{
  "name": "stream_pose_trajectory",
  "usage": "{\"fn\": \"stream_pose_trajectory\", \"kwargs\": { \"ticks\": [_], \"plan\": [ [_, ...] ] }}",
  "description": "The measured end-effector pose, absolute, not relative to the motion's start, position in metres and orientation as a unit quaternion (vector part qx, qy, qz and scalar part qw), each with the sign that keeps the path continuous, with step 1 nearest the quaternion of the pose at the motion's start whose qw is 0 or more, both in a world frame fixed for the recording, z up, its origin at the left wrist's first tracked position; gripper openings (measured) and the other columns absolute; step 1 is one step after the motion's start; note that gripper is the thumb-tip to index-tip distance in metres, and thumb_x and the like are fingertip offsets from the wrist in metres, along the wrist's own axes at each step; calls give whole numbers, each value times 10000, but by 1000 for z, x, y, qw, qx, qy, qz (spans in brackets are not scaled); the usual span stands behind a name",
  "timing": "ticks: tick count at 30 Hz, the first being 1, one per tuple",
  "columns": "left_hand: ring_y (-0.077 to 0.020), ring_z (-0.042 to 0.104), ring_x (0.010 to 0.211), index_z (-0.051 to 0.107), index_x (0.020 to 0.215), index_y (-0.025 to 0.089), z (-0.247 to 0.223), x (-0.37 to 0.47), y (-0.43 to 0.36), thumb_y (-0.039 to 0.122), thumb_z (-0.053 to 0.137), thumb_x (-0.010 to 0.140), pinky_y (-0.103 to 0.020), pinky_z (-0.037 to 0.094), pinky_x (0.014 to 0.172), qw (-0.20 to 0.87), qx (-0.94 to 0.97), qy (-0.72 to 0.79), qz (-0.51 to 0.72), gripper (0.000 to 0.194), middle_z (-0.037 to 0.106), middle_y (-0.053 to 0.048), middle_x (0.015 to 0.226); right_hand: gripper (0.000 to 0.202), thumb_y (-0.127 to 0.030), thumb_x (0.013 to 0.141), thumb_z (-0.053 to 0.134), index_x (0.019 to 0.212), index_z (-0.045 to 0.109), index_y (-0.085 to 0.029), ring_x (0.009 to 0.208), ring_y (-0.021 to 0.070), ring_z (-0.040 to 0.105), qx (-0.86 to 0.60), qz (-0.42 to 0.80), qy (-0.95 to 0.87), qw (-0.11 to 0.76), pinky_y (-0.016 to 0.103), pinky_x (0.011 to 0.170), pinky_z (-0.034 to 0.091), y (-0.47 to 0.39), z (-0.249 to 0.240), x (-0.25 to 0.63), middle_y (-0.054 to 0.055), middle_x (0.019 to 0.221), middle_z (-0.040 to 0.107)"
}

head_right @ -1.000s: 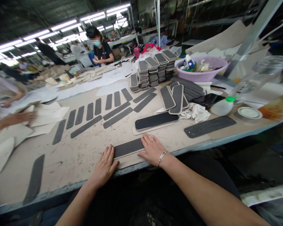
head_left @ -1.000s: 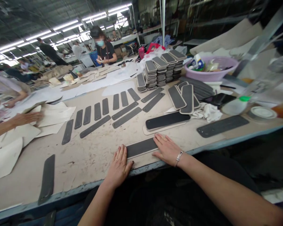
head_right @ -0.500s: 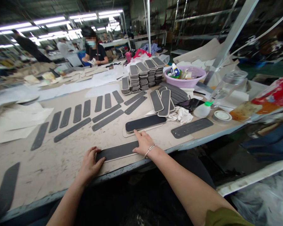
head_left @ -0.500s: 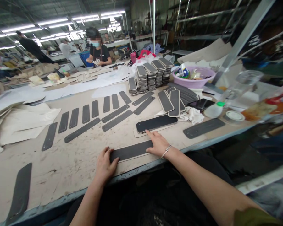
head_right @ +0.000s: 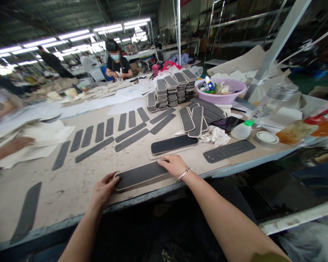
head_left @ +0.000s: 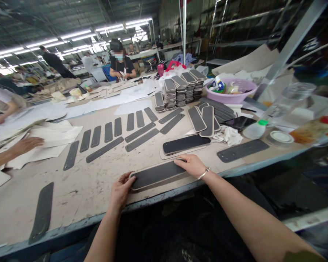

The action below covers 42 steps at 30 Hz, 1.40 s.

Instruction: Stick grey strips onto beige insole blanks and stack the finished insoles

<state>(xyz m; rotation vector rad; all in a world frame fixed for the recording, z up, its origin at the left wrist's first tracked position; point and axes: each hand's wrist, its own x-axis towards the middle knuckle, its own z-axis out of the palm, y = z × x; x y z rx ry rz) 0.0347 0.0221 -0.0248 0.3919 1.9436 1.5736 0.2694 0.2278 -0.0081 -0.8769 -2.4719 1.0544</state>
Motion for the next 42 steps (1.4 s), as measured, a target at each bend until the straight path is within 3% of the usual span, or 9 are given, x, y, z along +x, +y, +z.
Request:
{"fn": "stream_pose_trajectory", "kwargs": {
  "ticks": [3,6,14,20,26,29,35,42],
  "plan": [
    [-117,553,572,639,767,132,-23,35,21,440,830,438,-229,441,535,310,93,698,639,489,624,4,673,424,-415,929,391,688,647,-178,624,136,554,-306,365,-863,166,227,592,376,231,-8,273,-12,629,607],
    [-86,510,548,612,711,145,-22,33,20,446,833,421,-203,416,527,297,84,680,665,473,583,38,620,437,-399,907,438,540,533,-182,543,119,474,-291,352,-874,165,230,552,310,231,-7,273,-25,526,507],
    [-76,463,554,535,658,158,-24,35,24,433,821,439,-186,387,532,284,78,652,699,454,526,60,595,397,-365,899,427,540,397,-197,529,121,409,-279,335,-884,168,248,575,273,224,-2,270,-28,517,433],
    [-74,445,526,496,654,173,-24,36,21,454,784,505,-186,375,516,268,72,657,701,429,489,72,565,427,-443,882,402,534,344,-202,540,126,399,-273,370,-876,145,253,569,271,221,-7,270,-30,514,390],
    [-83,466,487,517,703,170,-15,36,19,444,803,479,-202,411,494,300,71,645,699,455,512,64,560,412,-495,893,383,607,413,-200,488,107,412,-244,439,-859,102,227,522,290,220,-12,273,-58,492,394],
    [-94,511,517,564,756,158,-12,33,17,450,807,497,-199,441,495,324,68,629,703,459,564,44,608,384,-430,821,536,562,389,-188,509,91,384,-243,433,-861,107,218,513,263,218,-11,271,-66,500,367],
    [-183,629,635,626,942,181,-25,20,16,418,826,517,-266,519,548,410,78,665,620,526,667,-12,760,340,-327,831,550,555,427,-172,540,82,386,-268,422,-854,145,202,515,278,221,-7,269,-64,526,385],
    [-214,659,720,656,887,165,-27,23,22,564,770,546,-271,538,569,358,132,678,629,536,697,-79,911,304,-414,838,528,646,557,-179,559,103,473,-301,413,-839,188,189,528,366,229,9,286,-49,552,462]
  ]
}}
